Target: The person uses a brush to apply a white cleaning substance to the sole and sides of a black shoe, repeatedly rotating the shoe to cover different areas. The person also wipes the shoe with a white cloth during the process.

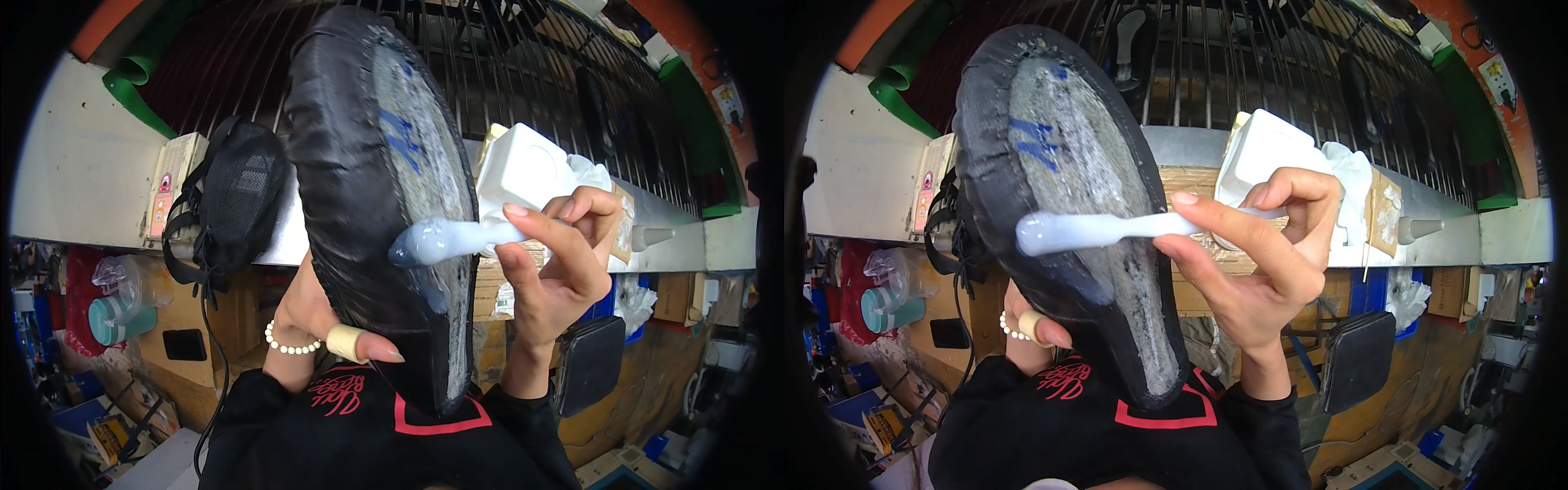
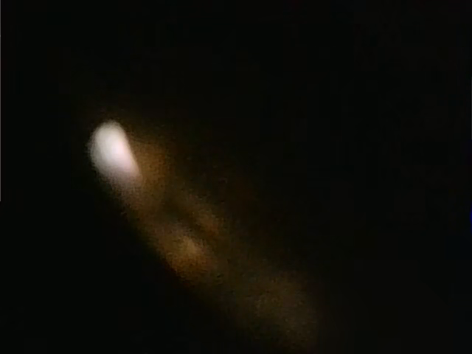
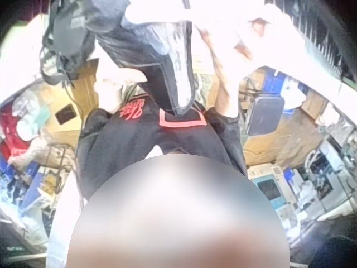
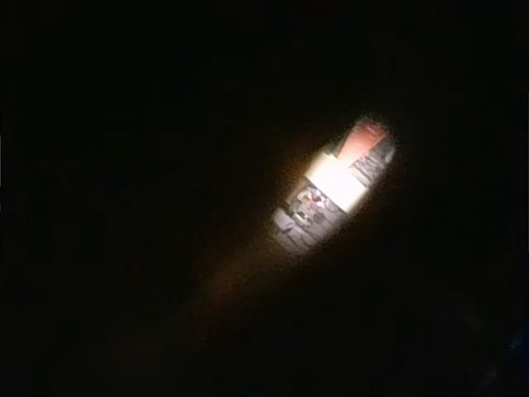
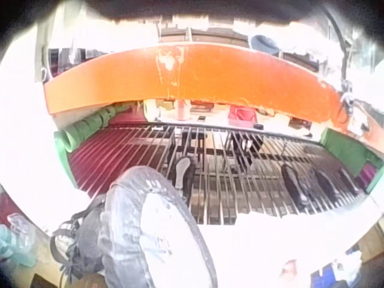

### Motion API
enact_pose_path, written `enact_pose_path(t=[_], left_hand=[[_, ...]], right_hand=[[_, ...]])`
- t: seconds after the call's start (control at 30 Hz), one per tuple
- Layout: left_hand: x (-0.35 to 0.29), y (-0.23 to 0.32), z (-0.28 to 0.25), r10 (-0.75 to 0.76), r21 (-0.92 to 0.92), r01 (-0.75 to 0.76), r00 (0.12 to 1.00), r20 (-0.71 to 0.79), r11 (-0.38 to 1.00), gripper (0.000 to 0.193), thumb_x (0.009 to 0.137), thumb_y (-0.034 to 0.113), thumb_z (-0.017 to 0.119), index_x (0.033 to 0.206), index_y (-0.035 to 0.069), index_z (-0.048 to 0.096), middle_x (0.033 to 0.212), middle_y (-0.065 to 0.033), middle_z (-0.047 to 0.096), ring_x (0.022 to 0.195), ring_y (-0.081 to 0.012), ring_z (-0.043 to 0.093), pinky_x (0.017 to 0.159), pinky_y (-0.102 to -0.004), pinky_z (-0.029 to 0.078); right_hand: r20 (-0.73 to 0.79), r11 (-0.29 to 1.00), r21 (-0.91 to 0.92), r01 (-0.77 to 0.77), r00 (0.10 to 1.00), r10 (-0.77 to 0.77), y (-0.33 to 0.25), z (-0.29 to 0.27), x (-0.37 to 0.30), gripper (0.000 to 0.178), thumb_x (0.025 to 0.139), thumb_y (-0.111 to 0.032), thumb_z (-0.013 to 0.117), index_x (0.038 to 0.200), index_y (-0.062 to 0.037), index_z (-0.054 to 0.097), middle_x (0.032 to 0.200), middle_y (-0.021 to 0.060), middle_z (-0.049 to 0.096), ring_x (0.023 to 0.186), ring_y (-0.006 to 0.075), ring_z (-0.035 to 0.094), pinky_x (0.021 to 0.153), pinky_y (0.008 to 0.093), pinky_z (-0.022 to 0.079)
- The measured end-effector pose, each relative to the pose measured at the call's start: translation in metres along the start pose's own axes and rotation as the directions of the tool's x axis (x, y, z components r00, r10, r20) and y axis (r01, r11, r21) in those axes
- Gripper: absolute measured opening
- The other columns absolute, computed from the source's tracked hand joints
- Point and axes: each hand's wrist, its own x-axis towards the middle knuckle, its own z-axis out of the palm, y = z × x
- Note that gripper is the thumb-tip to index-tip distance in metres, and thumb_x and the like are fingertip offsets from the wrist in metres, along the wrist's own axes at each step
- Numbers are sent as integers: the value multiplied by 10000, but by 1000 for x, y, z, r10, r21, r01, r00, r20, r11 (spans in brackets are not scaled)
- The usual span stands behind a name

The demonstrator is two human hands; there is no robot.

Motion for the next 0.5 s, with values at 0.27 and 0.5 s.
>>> enact_pose_path(t=[0.27,0.5], left_hand=[[7,4,5,33,249,-62,993,117,967,1026,504,155,1015,1369,-61,507,1227,-143,664,1127,-236,646,999,-368,513],[9,1,7,51,315,-98,987,154,944,1012,488,214,1027,1332,-55,537,1210,-135,667,1109,-239,646,995,-363,500]], right_hand=[[-13,983,-115,144,989,-147,-3,-7,20,365,718,-257,907,1021,-77,812,1038,35,410,860,144,461,791,284,399],[-37,965,-188,185,980,-195,-6,-14,29,307,806,-247,873,1023,-43,799,1025,36,428,851,132,467,806,276,399]])
